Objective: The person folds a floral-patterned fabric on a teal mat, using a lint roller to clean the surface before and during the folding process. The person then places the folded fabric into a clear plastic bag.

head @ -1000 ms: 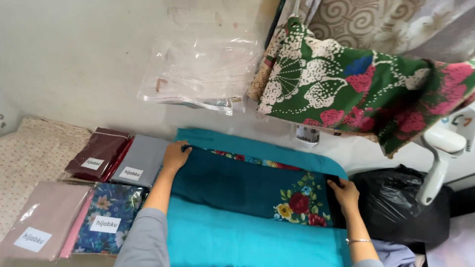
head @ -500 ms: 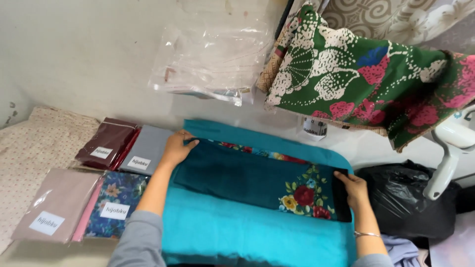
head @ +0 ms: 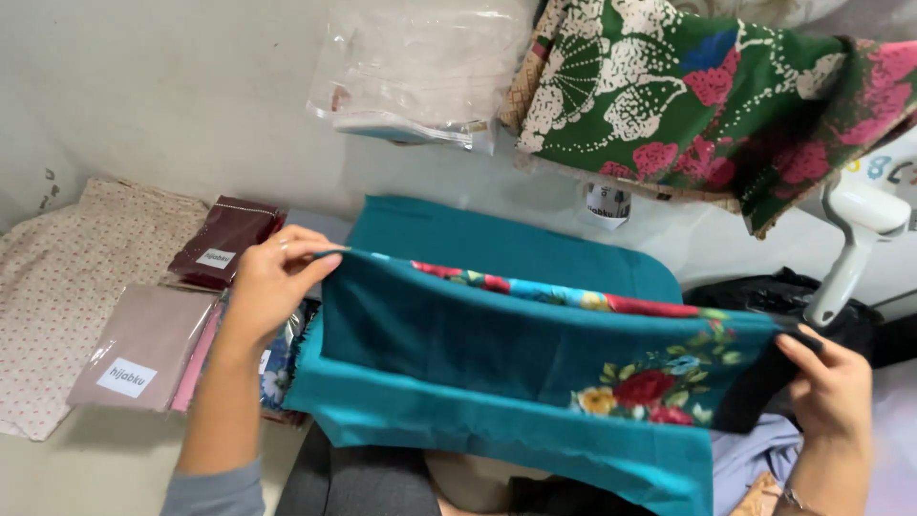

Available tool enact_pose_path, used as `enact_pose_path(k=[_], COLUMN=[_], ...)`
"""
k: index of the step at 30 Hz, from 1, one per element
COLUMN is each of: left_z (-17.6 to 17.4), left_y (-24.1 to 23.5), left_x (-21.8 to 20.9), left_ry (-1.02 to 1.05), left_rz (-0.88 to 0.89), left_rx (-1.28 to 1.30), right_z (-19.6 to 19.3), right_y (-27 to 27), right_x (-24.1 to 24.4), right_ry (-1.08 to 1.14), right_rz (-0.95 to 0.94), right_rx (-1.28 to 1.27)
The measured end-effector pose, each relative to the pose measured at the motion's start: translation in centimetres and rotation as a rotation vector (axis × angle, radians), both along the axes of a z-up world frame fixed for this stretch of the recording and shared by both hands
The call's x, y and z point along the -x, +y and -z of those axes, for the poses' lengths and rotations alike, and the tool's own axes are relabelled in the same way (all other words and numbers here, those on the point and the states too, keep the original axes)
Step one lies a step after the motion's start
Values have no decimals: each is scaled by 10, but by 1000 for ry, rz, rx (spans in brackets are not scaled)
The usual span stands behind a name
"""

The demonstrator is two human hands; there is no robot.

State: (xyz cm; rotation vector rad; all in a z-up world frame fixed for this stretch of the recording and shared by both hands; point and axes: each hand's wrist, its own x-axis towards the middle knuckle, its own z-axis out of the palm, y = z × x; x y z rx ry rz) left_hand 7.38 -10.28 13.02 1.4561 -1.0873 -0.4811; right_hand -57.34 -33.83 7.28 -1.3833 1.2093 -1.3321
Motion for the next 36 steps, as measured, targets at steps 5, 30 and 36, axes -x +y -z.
enact_pose_path(k=[5, 30, 36], left_z=[97, 156, 137], left_y=[-71, 112, 54], left_x=[-17, 42, 103], left_ry=[-82, 206, -184], left_rz=[-38, 612, 322], left_rx=[-185, -635, -234], right_z=[37, 102, 41], right_y=[-31, 121, 118], right_x=[-38, 87, -21], right_ry=[237, 534, 789], right_rz=[71, -286, -209], right_rx=[-161, -852, -334])
